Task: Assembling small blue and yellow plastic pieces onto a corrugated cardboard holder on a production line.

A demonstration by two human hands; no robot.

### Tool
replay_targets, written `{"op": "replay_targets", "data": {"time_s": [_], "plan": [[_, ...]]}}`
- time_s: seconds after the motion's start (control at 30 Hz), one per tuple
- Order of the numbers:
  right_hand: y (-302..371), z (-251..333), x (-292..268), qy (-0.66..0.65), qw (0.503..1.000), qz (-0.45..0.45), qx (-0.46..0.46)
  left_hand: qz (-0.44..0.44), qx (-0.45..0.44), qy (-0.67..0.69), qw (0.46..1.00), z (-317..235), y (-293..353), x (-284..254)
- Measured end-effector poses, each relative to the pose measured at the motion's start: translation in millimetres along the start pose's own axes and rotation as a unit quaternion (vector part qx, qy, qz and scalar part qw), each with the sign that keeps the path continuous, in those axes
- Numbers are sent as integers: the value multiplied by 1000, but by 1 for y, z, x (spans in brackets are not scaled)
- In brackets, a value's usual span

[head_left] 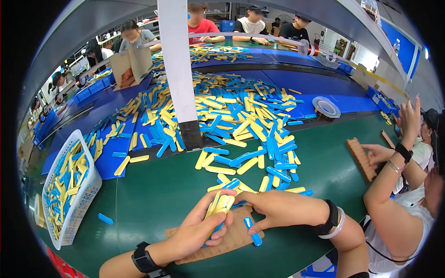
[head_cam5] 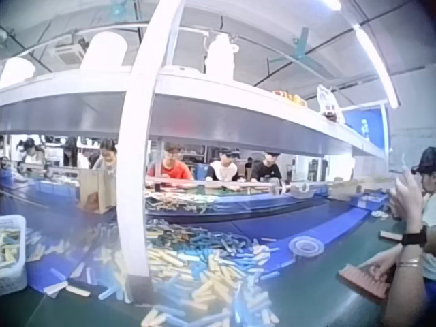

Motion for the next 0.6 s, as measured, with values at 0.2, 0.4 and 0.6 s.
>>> {"op": "replay_targets", "data": {"time_s": [0.2, 0.4, 0.6], "plan": [[-6, -8, 2, 11, 999, 35, -2, -49, 55, -35, 997, -9, 1, -8], [-3, -15, 1, 1, 998, 59, 26, -28, 12, -29, 999, -4, 4, 0], [4, -23, 16, -116, 985, 94, 85, 29, 32, 2, 999, 2, 5, 8]]}}
Point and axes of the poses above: each hand's wrist, its own y-axis away from the middle knuckle, its own x-axis out of the palm, z = x × y, the point moved 10 cm from there along -y, towards the middle knuckle, and after that the axes turned 9 degrees about -x, right-handed, at the moved point
